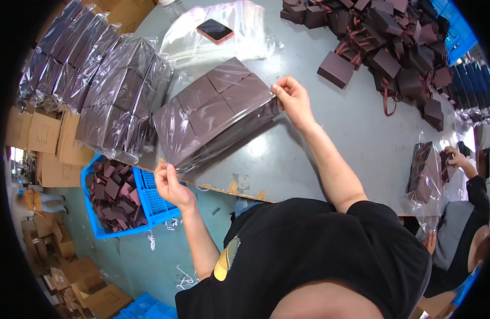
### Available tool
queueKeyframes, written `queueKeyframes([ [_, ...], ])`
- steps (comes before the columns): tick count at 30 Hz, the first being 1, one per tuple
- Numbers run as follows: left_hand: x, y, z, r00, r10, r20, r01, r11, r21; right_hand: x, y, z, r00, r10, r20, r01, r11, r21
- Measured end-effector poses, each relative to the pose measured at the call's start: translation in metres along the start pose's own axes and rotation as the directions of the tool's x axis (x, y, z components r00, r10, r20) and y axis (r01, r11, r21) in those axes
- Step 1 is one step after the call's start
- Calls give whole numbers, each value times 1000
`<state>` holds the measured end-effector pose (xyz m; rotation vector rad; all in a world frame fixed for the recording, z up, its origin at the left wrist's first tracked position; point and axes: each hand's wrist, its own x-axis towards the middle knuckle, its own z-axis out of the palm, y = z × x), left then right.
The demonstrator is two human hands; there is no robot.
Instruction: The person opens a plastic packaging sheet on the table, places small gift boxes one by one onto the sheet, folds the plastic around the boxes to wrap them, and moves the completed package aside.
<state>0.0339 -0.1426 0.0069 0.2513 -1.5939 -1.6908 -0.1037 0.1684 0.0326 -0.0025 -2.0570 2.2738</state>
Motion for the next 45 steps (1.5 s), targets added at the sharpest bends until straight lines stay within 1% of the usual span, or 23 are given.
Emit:
queueKeyframes([
  [1,-3,-2,-4,999,-22,31,22,1000,-9,-1,5,-2,1000,22,0,-22,1000,-2],
  [4,-15,4,-6,979,-205,20,206,977,-63,-9,17,-10,997,76,-9,-76,997,-7],
  [5,-14,1,-14,945,-323,55,327,942,-80,-12,20,-13,996,87,-17,-87,996,-4],
  [8,-7,-19,-32,912,-375,168,405,889,-214,-16,22,-12,992,121,-47,-122,992,-18],
  [9,-7,-2,-23,888,-442,129,459,872,-170,-15,26,-15,992,121,-25,-122,993,-4],
  [10,-5,5,-20,879,-445,173,471,867,-164,-13,25,-15,991,133,-14,-133,991,-5],
  [12,0,6,-24,846,-456,277,514,834,-199,-15,19,-11,989,142,-30,-138,986,95],
  [15,0,14,-15,820,-538,197,568,806,-167,-9,21,-14,997,78,-30,-79,995,-61],
  [19,-5,-6,-20,871,-470,146,490,852,-184,-1,15,-21,997,67,31,-59,972,-227],
  [23,-17,-12,-7,935,-353,13,350,920,-177,4,13,-22,992,114,54,-100,972,-211],
  [26,-15,-32,-12,929,-369,-17,360,915,-179,11,25,-25,997,72,12,-61,918,-392],
  [29,-10,-51,-19,984,-180,-18,180,984,15,14,17,-25,994,82,69,-42,891,-452],
  [31,-6,-57,-31,975,-193,112,159,952,261,19,11,-28,978,96,187,31,812,-583],
  [32,-2,-59,-38,963,-207,175,128,917,377,24,8,-29,964,107,244,76,766,-638],
  [33,3,-52,-37,978,-98,182,-10,857,516,32,6,-32,963,80,256,122,722,-681],
  [35,11,-32,-34,965,102,240,-250,627,738,41,4,-43,957,38,286,203,615,-762],
  [36,18,-43,-54,989,-127,73,62,815,576,42,1,-43,976,-44,215,183,706,-684],
  [38,20,-43,-61,985,-153,-82,172,921,350,43,-11,-38,983,-176,47,176,850,-496],
  [39,16,-20,-47,954,-283,-98,299,903,309,36,-18,-33,973,-210,98,231,854,-467],
  [42,8,-42,-30,950,-291,114,219,879,423,19,25,-4,929,-70,364,307,695,-650],
  [43,-1,-21,-4,923,-335,187,184,814,551,10,22,-3,935,-41,352,254,772,-583],
  [44,-5,-19,4,917,-372,142,281,857,431,4,16,-3,938,-16,345,202,835,-512],
  [45,-6,-14,7,895,-402,195,333,891,309,-1,12,-5,941,11,339,146,889,-435],
])
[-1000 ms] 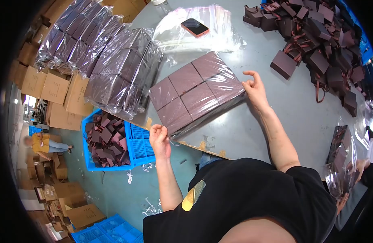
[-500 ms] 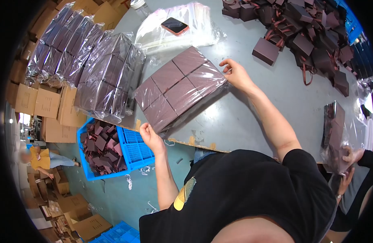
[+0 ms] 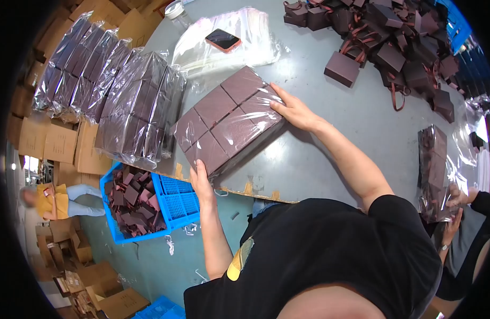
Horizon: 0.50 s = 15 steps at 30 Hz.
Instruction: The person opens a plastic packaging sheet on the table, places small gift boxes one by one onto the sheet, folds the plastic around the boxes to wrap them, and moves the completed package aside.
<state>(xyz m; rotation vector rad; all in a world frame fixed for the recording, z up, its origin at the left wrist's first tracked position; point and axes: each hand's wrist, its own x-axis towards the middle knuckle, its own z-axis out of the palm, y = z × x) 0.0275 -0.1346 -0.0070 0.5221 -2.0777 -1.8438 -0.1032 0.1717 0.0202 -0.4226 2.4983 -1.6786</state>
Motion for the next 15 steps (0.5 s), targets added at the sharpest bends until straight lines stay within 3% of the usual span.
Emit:
queueKeyframes([
  [2,-11,12,-1,996,-18,84,34,981,-191,-13,3,-6,995,79,53,-94,913,397],
  [4,-25,29,5,995,-18,95,48,945,-324,-24,9,-13,990,106,88,-137,661,738],
  [7,-53,70,17,996,-14,87,46,924,-378,-43,23,-23,994,105,22,-71,480,874],
  [11,-54,105,2,950,14,313,105,927,-361,-43,-10,-46,999,-39,-27,45,551,834],
  [13,-51,104,-11,974,4,226,110,867,-487,-32,-43,-61,984,-169,-61,154,618,771],
  [15,-47,117,-25,988,18,154,83,774,-627,-19,-82,-75,941,-335,-45,228,530,817],
])
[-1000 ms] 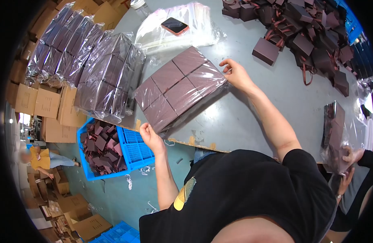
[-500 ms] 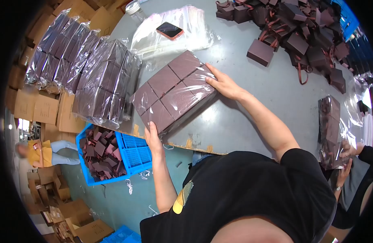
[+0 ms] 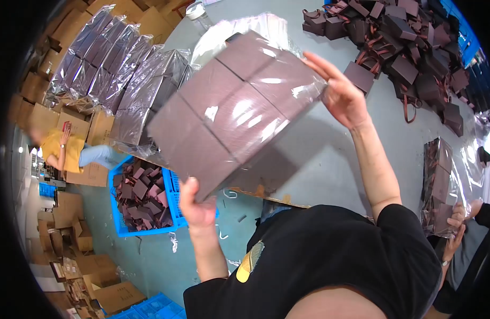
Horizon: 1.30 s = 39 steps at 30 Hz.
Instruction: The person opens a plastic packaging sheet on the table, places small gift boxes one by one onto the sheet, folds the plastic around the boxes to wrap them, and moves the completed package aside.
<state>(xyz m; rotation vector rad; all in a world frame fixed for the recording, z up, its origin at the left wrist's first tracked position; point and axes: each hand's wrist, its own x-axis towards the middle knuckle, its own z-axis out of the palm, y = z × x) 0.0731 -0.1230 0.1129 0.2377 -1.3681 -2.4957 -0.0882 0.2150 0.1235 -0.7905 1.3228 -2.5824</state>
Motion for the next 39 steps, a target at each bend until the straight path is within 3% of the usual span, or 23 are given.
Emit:
queueKeyframes([
  [1,2,15,-1,1000,-2,15,3,997,-82,9,-8,10,997,-44,70,41,998,42],
  [4,9,63,13,996,35,-84,-50,982,-181,25,-13,32,976,-203,82,211,971,-110],
  [5,13,79,24,981,71,-182,-100,983,-154,21,-11,32,974,-208,89,221,960,-170],
  [6,21,91,32,955,109,-277,-148,981,-123,15,-6,27,989,-141,43,146,980,-137],
  [9,68,113,21,963,220,-158,-245,957,-157,-14,23,-2,995,45,-87,-50,997,-61],
  [12,134,124,-7,934,267,-236,-262,964,52,-46,46,-19,955,188,-229,-211,974,-81],
  [15,139,135,-5,934,207,-292,-140,962,236,-70,53,-33,900,287,-327,-345,929,-136],
  [18,132,144,-29,956,235,-175,-133,879,457,-96,56,-52,864,342,-369,-397,914,-84],
  [21,123,141,-42,963,215,-160,-65,765,641,-107,60,-61,845,371,-386,-414,910,-32],
  [24,98,123,0,703,706,91,-294,171,940,-102,57,-53,847,383,-369,-443,892,-90],
  [25,102,122,-9,514,810,284,-64,-294,954,-103,63,-54,850,384,-361,-453,883,-126],
  [28,99,122,35,636,513,576,-8,-742,670,-106,67,-59,838,379,-391,-466,872,-153],
  [30,121,120,39,728,389,565,1,-824,567,-110,67,-66,845,381,-376,-444,891,-96],
  [32,176,141,-14,753,307,582,-281,-650,706,-112,58,-63,849,370,-378,-430,899,-85],
  [33,191,145,-25,745,315,588,-274,-659,700,-112,62,-62,845,374,-383,-438,894,-93],
  [36,200,149,-22,774,324,544,-201,-689,696,-110,45,-57,835,416,-361,-505,840,-198],
  [39,154,121,32,768,458,447,173,-821,544,-104,25,-87,919,142,-369,-317,822,-473],
])
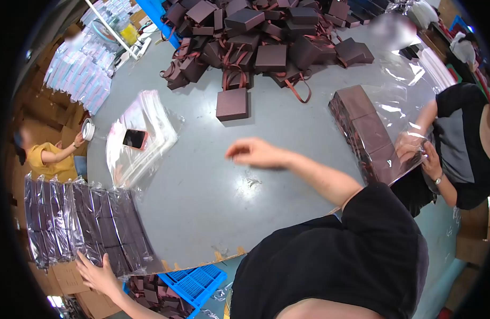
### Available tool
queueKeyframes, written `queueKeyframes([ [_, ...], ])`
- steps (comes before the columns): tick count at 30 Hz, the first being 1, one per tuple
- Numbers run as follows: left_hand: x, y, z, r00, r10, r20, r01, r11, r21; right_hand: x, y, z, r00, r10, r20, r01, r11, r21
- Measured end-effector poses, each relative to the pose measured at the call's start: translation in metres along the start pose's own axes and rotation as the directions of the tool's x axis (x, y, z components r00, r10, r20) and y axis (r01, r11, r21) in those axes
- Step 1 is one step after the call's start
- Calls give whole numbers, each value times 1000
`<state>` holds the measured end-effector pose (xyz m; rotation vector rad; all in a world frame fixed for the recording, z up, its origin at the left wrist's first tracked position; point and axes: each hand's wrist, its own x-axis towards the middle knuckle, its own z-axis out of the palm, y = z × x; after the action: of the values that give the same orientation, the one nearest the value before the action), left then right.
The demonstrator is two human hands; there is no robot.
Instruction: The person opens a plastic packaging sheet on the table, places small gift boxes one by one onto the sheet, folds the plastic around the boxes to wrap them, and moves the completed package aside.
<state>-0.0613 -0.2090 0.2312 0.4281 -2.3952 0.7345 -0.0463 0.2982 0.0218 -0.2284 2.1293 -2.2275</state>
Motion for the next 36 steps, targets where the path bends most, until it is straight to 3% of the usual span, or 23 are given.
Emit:
queueKeyframes([
  [2,-16,5,10,962,99,-256,-127,987,-97,22,-10,-51,974,-151,-170,116,973,-201],
  [3,-26,7,15,916,129,-380,-192,973,-131,29,-28,-71,936,-177,-303,70,940,-333],
  [5,-54,46,-13,861,214,-462,-447,753,-483,57,-25,-117,837,-325,-440,55,850,-525],
  [6,-65,66,-25,865,279,-417,-483,687,-543,61,-43,-127,851,-281,-443,-59,787,-614],
  [7,-71,84,-31,864,341,-371,-503,622,-600,74,-43,-137,810,-395,-433,-58,682,-729],
  [8,-74,100,-29,873,378,-309,-482,566,-669,83,-39,-141,792,-425,-439,-57,664,-746],
  [11,-62,151,8,862,439,-253,-414,323,-851,96,-28,-107,709,-636,-304,77,498,-864],
  [13,-49,194,38,875,457,-161,-278,201,-939,91,-12,-62,681,-720,-132,286,428,-857],
  [14,-40,215,51,865,490,-103,-196,142,-970,85,-2,-40,752,-655,-77,345,490,-801],
  [15,-30,236,65,839,533,-110,-227,158,-961,81,6,-19,810,-587,-14,386,552,-739],
  [17,-15,279,95,809,571,-138,-288,181,-940,92,15,13,909,-415,-32,315,736,-599],
  [19,-5,318,124,806,563,-182,-344,197,-918,130,25,30,976,-118,-183,29,904,-427],
  [21,2,342,135,804,581,-127,-332,262,-906,181,31,34,918,151,-367,-177,983,-39],
  [24,-2,365,166,840,538,-75,-273,300,-914,241,54,36,797,163,-582,-274,955,-108],
  [27,-9,370,174,884,462,-74,-219,267,-939,266,47,51,774,329,-541,-304,943,138],
  [30,-6,371,177,894,448,-30,-127,189,-974,274,31,52,768,555,-319,-468,827,311],
  [33,-7,370,170,904,426,-17,-116,208,-971,274,37,54,771,598,-221,-523,791,317],
  [36,-9,371,167,910,413,-29,-135,230,-964,278,42,61,748,596,-292,-574,802,168],
])
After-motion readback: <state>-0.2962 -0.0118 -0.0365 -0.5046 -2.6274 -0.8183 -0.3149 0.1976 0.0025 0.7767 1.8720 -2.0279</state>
